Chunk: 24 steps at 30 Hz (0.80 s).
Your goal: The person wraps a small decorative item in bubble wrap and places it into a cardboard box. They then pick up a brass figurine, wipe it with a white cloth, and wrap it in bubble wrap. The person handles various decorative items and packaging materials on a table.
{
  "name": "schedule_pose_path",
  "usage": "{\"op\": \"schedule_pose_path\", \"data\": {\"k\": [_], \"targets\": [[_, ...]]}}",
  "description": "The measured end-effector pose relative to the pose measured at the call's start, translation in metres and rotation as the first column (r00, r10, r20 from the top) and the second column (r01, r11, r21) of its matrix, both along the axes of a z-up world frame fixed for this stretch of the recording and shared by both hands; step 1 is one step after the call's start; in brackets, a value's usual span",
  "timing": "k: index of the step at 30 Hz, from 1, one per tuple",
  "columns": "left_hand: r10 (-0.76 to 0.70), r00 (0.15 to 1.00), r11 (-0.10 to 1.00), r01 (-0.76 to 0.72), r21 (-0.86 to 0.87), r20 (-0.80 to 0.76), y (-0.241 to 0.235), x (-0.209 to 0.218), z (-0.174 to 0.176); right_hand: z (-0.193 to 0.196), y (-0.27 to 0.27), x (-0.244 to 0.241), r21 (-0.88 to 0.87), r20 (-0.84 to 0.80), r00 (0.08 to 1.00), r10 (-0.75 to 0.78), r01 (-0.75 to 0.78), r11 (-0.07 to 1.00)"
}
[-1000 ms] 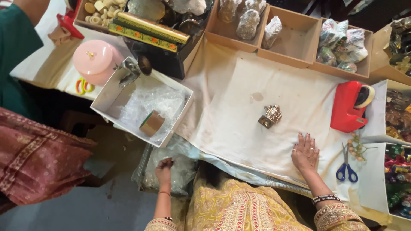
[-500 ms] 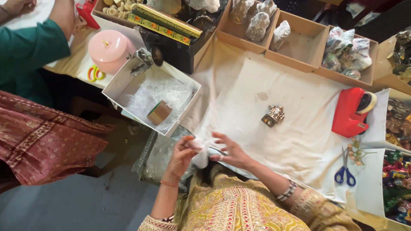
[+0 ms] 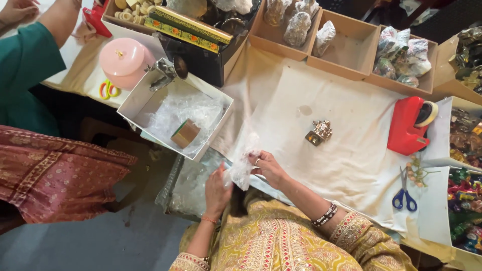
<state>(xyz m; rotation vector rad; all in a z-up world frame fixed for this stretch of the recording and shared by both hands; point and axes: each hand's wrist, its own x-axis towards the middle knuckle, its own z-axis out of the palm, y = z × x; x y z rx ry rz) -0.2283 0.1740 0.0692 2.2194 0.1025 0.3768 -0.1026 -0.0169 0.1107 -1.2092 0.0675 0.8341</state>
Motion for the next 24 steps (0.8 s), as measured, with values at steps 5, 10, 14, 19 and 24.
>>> {"op": "schedule_pose_path", "data": {"k": [5,10,14,19,24], "targets": [[0.08,0.995,0.967,-0.064,0.246,-0.057,0.033,0.002,-0.04,-0.024,-0.006,-0.011,-0.069,0.026,1.0,0.018,-0.017,0.997],[0.102,0.992,0.948,-0.073,0.309,-0.08,0.065,0.004,-0.087,-0.037,-0.043,-0.01,-0.009,0.061,0.996,-0.063,0.064,0.998],[0.318,0.934,0.939,-0.286,0.191,-0.164,0.084,0.007,-0.134,-0.011,-0.086,0.008,-0.106,0.187,0.942,-0.278,0.301,0.948],[0.452,0.892,0.844,-0.422,0.33,-0.014,0.071,0.017,-0.121,-0.014,-0.133,-0.001,-0.149,0.225,0.884,-0.41,0.447,0.882],[0.474,0.717,0.878,-0.345,0.331,-0.511,0.081,0.014,-0.179,-0.036,-0.163,-0.023,-0.314,0.2,0.868,-0.454,0.496,0.81]]}}
